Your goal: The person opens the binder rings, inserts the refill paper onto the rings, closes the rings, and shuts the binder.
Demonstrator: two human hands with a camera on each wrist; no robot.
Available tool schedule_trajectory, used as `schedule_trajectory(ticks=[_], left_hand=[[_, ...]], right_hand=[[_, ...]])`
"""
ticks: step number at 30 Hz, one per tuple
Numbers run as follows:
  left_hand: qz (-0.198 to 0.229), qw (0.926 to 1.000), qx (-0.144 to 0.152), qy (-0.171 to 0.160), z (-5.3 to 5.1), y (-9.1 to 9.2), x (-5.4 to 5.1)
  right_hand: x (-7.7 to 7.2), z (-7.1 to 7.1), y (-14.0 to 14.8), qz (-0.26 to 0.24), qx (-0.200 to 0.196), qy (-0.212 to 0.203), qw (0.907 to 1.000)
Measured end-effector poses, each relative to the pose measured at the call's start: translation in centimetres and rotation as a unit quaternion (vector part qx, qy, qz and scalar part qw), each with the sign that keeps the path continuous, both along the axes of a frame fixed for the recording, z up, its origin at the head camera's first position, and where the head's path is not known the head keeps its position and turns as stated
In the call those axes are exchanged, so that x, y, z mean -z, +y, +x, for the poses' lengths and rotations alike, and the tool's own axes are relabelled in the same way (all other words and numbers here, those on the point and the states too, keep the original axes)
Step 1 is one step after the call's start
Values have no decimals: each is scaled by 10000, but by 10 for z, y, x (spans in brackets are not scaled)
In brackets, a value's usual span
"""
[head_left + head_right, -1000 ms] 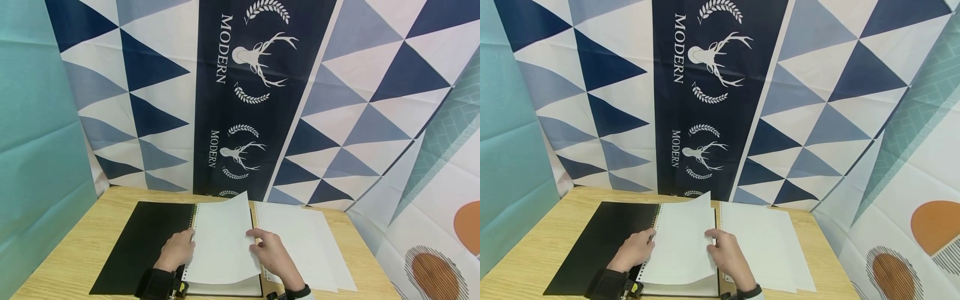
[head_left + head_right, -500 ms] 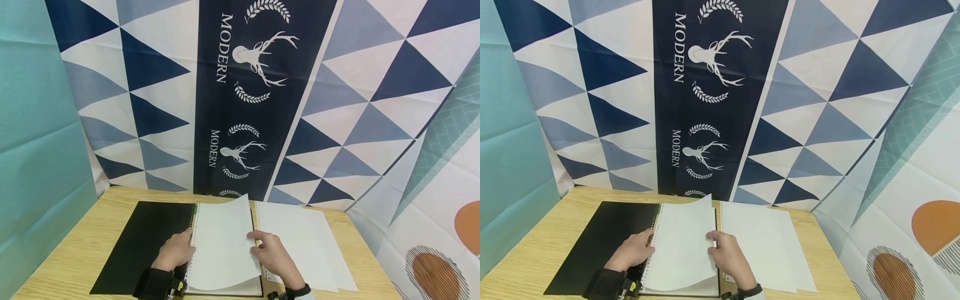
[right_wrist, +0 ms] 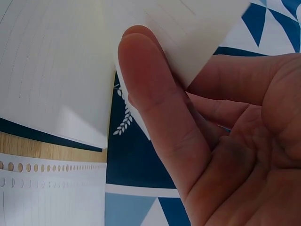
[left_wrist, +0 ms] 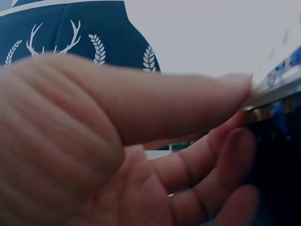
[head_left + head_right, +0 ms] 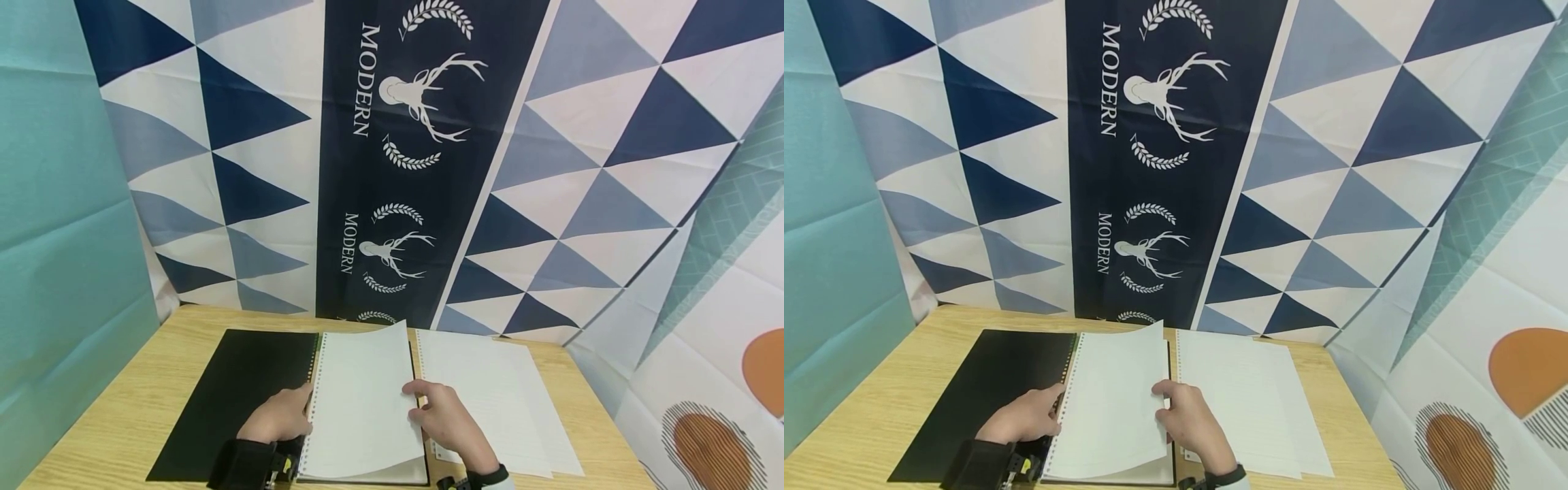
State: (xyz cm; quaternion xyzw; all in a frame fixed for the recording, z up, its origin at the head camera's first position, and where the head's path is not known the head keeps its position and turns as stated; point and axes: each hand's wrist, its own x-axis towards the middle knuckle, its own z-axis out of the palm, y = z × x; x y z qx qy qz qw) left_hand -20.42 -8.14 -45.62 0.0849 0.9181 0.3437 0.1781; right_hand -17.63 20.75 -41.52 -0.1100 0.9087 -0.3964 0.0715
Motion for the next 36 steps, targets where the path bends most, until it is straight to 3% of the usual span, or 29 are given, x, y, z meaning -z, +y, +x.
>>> schedule_trajectory(ticks=[12, 23, 36], left_hand=[[77, 9973, 392, -617, 2, -4, -5], [270, 9983, 346, -395, 3, -3, -5], [136, 9994, 216, -229, 5, -1, -6]], right_hand=[[0, 1, 2, -168, -20, -164, 9997], [1, -1, 5, -388, 31, -407, 9984], [3, -4, 7, -797, 269, -985, 9916]])
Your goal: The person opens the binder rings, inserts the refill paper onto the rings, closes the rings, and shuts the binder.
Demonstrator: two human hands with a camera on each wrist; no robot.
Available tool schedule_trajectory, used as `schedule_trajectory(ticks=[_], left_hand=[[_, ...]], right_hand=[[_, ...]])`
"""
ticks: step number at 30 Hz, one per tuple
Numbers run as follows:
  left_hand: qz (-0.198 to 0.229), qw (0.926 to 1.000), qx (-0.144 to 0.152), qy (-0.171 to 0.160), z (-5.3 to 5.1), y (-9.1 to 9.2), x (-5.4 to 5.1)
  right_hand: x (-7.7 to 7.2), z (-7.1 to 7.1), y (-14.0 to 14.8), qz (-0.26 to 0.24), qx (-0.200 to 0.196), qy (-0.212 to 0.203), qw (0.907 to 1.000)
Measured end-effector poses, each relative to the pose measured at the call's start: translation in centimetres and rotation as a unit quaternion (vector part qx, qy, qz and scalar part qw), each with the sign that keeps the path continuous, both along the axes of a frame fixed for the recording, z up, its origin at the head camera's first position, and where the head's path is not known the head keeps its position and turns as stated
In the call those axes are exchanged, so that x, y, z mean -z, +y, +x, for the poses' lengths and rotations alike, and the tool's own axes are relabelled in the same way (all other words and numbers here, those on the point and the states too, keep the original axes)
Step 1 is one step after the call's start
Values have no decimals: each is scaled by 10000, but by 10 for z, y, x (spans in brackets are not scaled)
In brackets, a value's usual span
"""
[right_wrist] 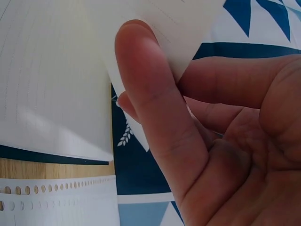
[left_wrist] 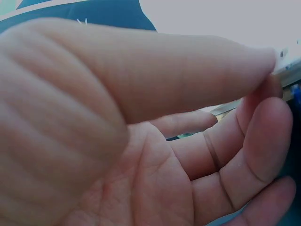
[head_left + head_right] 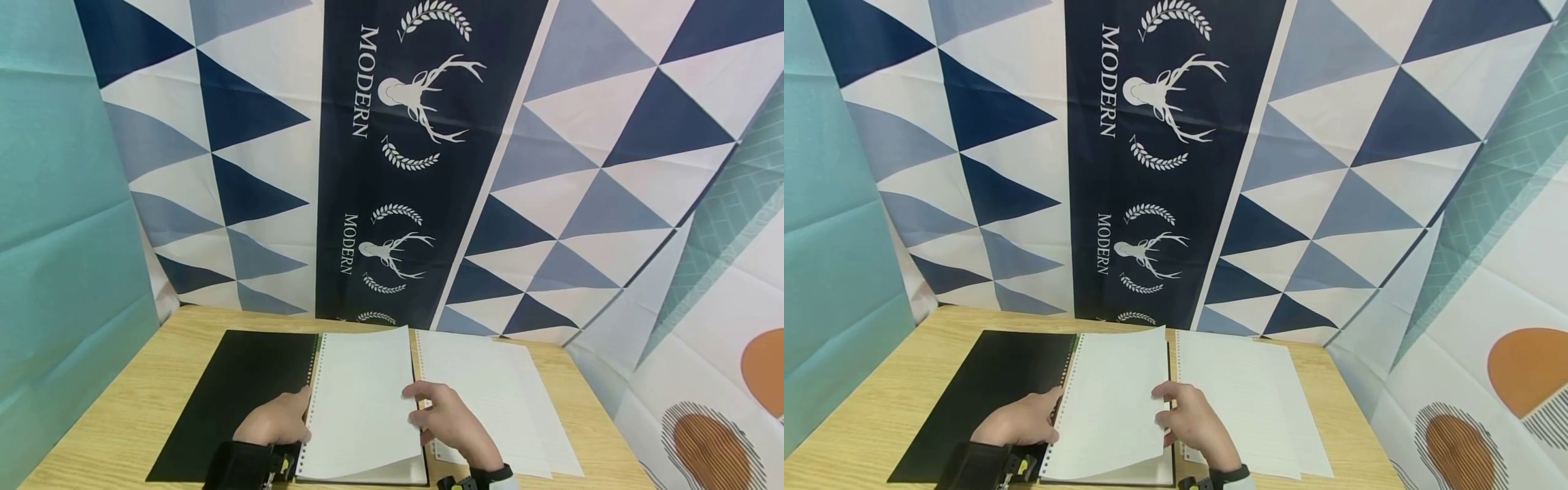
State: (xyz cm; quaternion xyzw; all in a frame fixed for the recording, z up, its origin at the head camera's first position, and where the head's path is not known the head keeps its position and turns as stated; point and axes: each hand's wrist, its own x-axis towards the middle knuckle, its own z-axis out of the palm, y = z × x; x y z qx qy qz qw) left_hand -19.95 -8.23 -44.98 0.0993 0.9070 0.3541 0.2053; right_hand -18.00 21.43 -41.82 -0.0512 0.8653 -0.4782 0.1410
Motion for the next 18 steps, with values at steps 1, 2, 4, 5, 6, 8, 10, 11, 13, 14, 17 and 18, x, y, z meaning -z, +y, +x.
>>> schedule_trajectory(ticks=[1, 2, 4, 5, 6, 8, 10, 11, 13, 14, 17, 18], left_hand=[[14, 10000, -3, 13, 0, 0, 0], [16, 10000, -4, 30, 0, 0, 0], [-3, 10000, -6, 32, 0, 0, 1], [-13, 10000, -4, 17, 0, 0, 1], [-26, 10000, -2, -8, 0, 0, 0], [-82, 10000, 9, -39, 0, -1, 0], [-148, 9999, 11, -80, 0, -1, 0], [-183, 9998, 22, -92, -1, -1, 0], [-274, 9996, 35, -110, 0, -2, -1], [-275, 9995, 36, -126, 0, -2, -2], [-230, 9995, 60, -184, 0, -3, -3], [-189, 9996, 63, -211, 1, -4, -3]], right_hand=[[0, 0, 0, 15, -6, -1, 10000], [0, 0, 0, 24, -15, -1, 10000], [0, 0, 1, 41, -21, 10, 10000], [0, 0, 1, 49, -25, 14, 10000], [0, 0, 1, 56, -28, 20, 10000], [-1, 1, 2, 58, -38, 36, 10000], [-1, 1, 3, 57, -53, 54, 10000], [-1, 1, 3, 60, -64, 63, 9999], [-1, 1, 3, 61, -80, 81, 9999], [-1, 1, 3, 64, -96, 83, 9999], [-1, 1, 3, 75, -109, 57, 9999], [-1, 1, 3, 77, -110, 42, 9999]])
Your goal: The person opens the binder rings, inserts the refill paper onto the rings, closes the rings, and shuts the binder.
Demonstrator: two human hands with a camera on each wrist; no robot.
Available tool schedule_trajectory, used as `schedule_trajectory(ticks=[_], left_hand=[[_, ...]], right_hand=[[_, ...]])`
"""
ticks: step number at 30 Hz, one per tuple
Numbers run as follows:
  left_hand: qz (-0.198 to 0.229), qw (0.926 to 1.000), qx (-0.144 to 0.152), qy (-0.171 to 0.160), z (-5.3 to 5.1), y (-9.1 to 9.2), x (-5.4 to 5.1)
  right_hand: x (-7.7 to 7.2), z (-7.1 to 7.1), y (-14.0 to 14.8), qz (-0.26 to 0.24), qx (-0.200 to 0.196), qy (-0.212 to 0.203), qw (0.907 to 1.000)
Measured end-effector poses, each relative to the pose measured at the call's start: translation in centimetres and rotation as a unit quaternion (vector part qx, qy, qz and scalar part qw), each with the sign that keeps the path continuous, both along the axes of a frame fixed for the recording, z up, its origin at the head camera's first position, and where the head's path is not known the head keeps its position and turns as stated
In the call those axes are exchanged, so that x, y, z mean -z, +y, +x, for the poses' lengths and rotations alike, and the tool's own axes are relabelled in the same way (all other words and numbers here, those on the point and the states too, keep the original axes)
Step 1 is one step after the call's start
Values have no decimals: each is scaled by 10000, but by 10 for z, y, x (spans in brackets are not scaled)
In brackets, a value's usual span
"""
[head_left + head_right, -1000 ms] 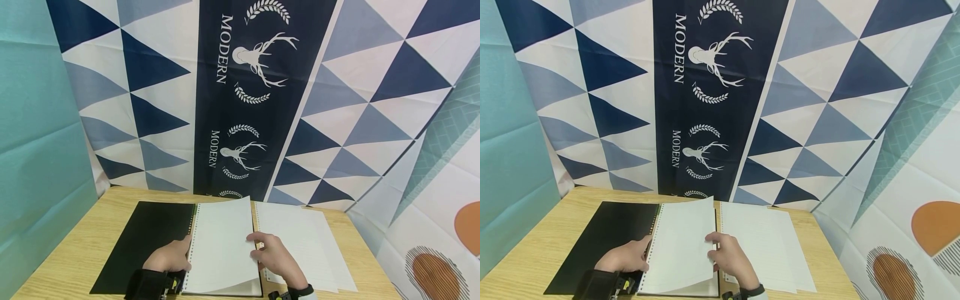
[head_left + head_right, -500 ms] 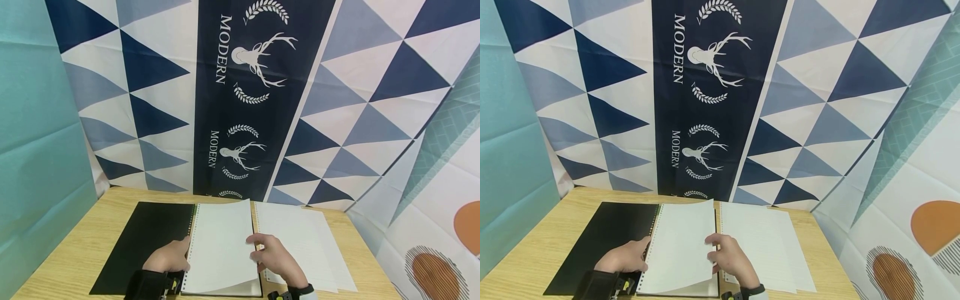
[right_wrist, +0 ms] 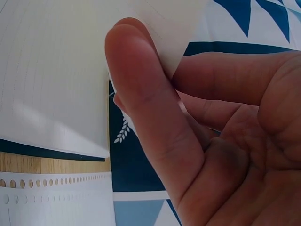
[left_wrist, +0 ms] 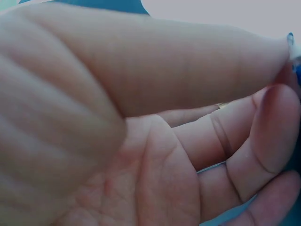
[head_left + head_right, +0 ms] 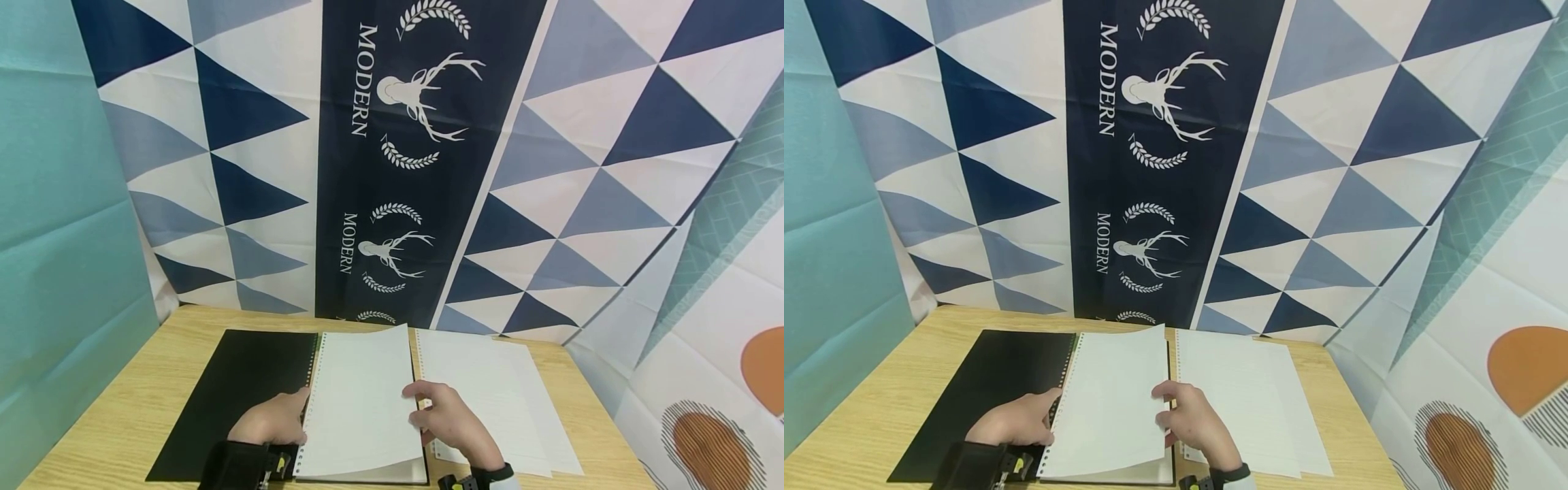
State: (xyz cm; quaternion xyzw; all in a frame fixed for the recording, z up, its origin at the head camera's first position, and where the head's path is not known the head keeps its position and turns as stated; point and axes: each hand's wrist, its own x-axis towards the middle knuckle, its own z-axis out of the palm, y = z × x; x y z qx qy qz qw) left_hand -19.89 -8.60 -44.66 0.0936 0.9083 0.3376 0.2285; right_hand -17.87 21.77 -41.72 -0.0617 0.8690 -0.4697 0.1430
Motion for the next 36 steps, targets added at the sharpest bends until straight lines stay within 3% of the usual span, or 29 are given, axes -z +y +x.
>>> schedule_trajectory(ticks=[8, 20, 36], left_hand=[[232, 9997, 66, -64, 0, -2, 0], [211, 9996, 108, -134, 0, -3, -1], [115, 9994, 163, -288, 3, -1, -2]], right_hand=[[-1, 1, 1, -7, -7, -24, 10000], [1, 1, -1, -214, -60, -133, 9997], [-1, 0, 2, -39, -30, -108, 9999]])
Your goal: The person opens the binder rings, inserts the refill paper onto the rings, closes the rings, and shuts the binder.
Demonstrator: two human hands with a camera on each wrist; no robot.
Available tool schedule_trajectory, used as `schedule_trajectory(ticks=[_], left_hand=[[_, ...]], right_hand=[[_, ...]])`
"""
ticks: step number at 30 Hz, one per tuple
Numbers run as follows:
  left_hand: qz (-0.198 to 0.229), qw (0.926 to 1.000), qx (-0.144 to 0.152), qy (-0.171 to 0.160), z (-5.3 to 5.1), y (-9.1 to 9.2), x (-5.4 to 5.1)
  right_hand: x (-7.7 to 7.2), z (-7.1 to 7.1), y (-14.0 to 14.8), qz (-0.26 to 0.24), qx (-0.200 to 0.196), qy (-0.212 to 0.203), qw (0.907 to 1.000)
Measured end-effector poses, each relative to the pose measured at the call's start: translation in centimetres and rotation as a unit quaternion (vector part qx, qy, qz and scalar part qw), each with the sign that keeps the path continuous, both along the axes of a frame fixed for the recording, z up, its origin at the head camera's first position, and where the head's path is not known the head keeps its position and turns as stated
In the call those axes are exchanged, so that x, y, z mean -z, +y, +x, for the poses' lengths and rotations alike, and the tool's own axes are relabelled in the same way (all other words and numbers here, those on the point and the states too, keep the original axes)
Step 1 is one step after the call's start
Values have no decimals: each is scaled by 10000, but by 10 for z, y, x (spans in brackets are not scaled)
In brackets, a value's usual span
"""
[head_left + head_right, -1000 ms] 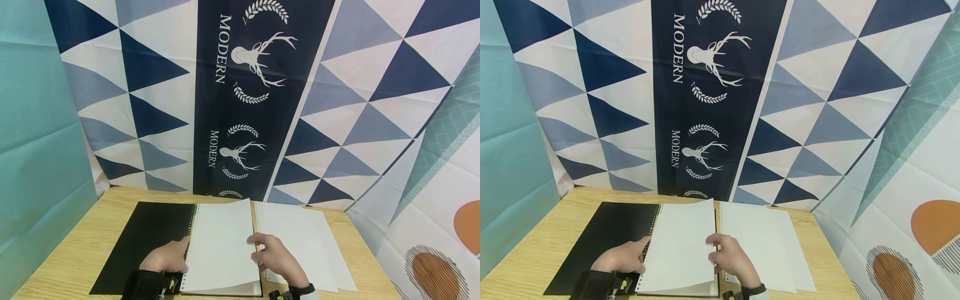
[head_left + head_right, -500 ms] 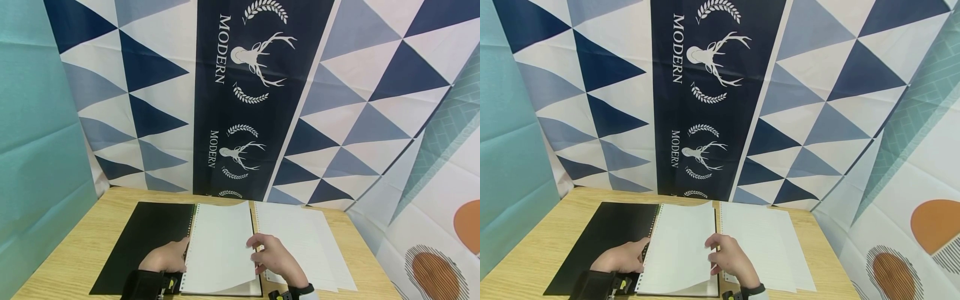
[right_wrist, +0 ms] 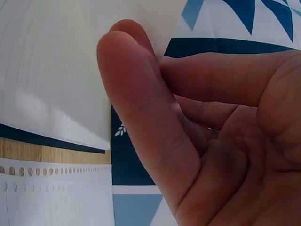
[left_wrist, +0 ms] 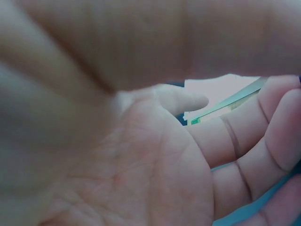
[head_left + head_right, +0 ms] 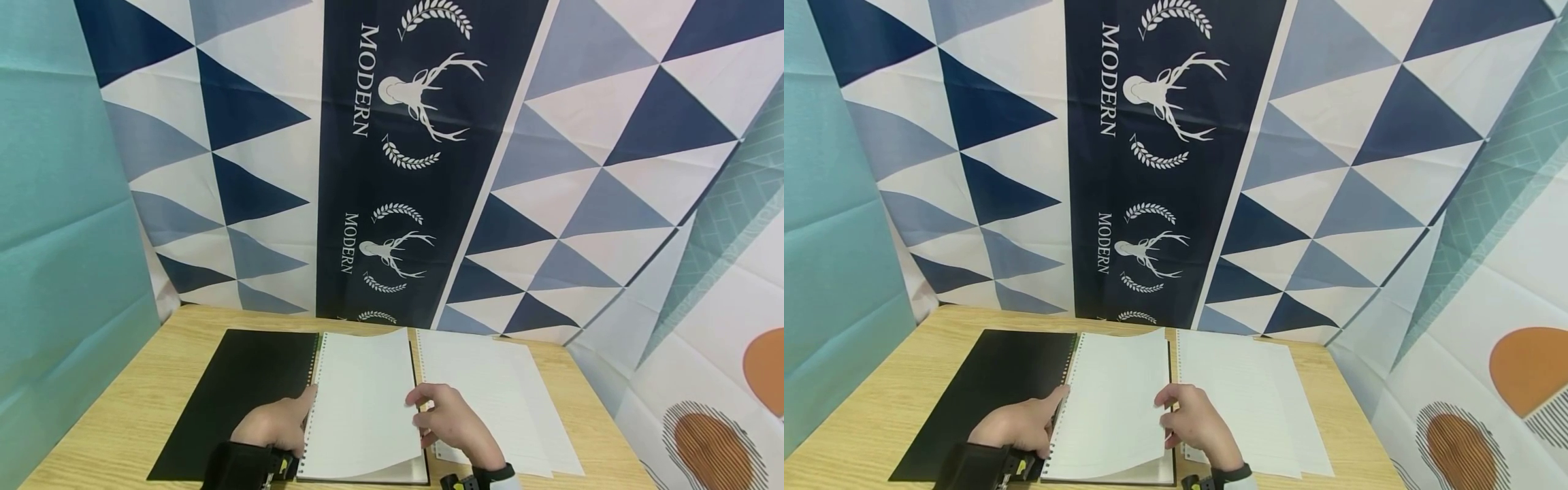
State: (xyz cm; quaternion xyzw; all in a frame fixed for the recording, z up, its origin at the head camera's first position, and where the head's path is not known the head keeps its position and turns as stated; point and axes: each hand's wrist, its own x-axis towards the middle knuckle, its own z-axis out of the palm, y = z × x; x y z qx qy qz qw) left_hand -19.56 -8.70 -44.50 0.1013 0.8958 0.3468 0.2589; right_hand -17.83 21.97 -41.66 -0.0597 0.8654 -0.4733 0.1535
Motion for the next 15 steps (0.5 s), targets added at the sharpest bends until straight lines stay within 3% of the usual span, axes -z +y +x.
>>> schedule_trajectory(ticks=[15], left_hand=[[-421, 9989, 39, -205, 0, 6, -2]], right_hand=[[1, -1, 3, 241, 15, -35, 9997]])
